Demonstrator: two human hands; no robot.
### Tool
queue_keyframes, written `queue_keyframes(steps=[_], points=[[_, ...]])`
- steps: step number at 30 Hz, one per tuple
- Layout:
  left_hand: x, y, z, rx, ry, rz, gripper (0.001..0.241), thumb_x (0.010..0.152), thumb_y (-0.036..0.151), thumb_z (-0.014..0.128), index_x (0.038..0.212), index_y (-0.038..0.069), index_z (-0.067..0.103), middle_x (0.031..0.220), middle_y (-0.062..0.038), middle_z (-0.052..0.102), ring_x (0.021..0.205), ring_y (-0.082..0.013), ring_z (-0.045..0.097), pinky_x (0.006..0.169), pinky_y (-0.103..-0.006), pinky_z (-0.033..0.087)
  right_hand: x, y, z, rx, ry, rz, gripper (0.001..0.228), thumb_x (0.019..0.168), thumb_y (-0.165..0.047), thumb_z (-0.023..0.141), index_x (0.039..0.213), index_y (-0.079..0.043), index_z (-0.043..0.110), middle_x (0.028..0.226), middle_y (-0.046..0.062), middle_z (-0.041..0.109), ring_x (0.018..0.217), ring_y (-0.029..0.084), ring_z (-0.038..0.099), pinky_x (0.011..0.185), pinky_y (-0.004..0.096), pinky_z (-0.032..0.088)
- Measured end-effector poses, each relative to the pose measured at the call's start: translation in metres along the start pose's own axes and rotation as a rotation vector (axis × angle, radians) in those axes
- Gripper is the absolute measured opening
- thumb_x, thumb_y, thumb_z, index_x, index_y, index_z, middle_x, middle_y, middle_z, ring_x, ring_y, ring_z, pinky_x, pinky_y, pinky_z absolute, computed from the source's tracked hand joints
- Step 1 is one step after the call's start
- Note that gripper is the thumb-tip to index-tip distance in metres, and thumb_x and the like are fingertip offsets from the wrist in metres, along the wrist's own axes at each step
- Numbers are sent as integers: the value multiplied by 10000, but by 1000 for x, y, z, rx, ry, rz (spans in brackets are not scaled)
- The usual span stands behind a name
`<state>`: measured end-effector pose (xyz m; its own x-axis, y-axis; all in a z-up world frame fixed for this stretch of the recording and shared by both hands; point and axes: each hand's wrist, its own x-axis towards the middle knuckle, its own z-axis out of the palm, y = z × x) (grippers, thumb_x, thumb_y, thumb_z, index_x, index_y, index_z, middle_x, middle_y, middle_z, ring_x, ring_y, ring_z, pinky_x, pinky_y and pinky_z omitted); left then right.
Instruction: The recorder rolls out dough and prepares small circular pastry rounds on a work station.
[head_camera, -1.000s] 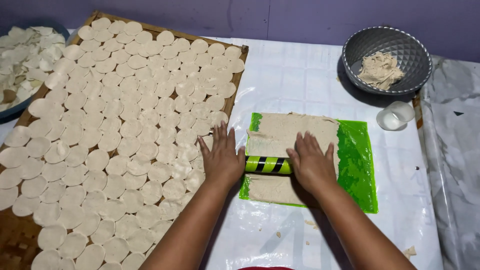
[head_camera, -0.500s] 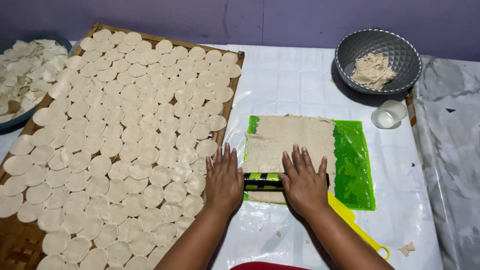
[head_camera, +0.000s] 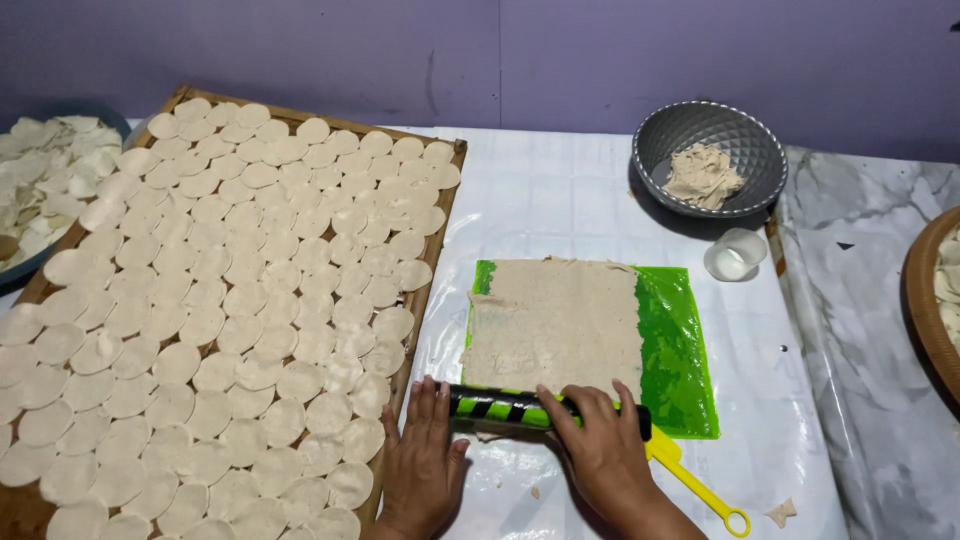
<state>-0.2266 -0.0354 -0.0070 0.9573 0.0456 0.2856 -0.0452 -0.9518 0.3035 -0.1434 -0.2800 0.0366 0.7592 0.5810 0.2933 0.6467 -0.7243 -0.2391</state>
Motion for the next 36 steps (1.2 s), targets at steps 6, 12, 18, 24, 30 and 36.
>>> queue_keyframes(steps=[6,12,18,24,30,36], points=[[30,22,19,-80,-95,60,710,1007,395,479,1561,7,262,1641,-231,234,1542,-379,146,1192,-608,27,2,70,6,-201,53,505,660,858,-279,709,1482,-225,500,1226,100,608,1178,309,546,1093,539,336],[24,9,78,-79,-226,34,798,963,522,510,1543,27,277,1627,-208,216,1519,-364,125,1163,-620,15,-8,87,-32,-222,186,522,535,781,-213,741,1290,-109,612,1239,134,612,1173,324,572,1042,501,386],[21,-4,98,-27,-184,94,785,994,548,459,1543,17,274,1608,-238,220,1552,-404,120,1187,-666,5,-46,86,-41,-71,-747,676,581,816,-366,828,1232,-103,519,1237,97,595,1223,263,585,977,381,520],[25,-7,102,-25,-396,7,774,1011,571,399,1553,41,246,1676,-220,208,1522,-390,101,1157,-663,-35,-84,120,3,-39,-767,657,448,887,-84,658,1302,-61,489,1158,171,663,1115,317,676,971,415,554],[8,-38,156,35,-256,128,814,1009,638,356,1532,21,265,1585,-250,239,1531,-444,132,1152,-733,-30,-52,133,-45,104,-484,412,485,846,-72,619,1324,-141,574,1320,278,562,1095,473,633,841,510,535],[0,-42,162,-21,-211,114,840,997,651,352,1550,24,275,1598,-264,257,1493,-428,166,1123,-705,-12,101,188,-133,-357,-180,633,293,945,-57,491,1142,-181,668,1133,108,706,1001,359,705,802,508,550]])
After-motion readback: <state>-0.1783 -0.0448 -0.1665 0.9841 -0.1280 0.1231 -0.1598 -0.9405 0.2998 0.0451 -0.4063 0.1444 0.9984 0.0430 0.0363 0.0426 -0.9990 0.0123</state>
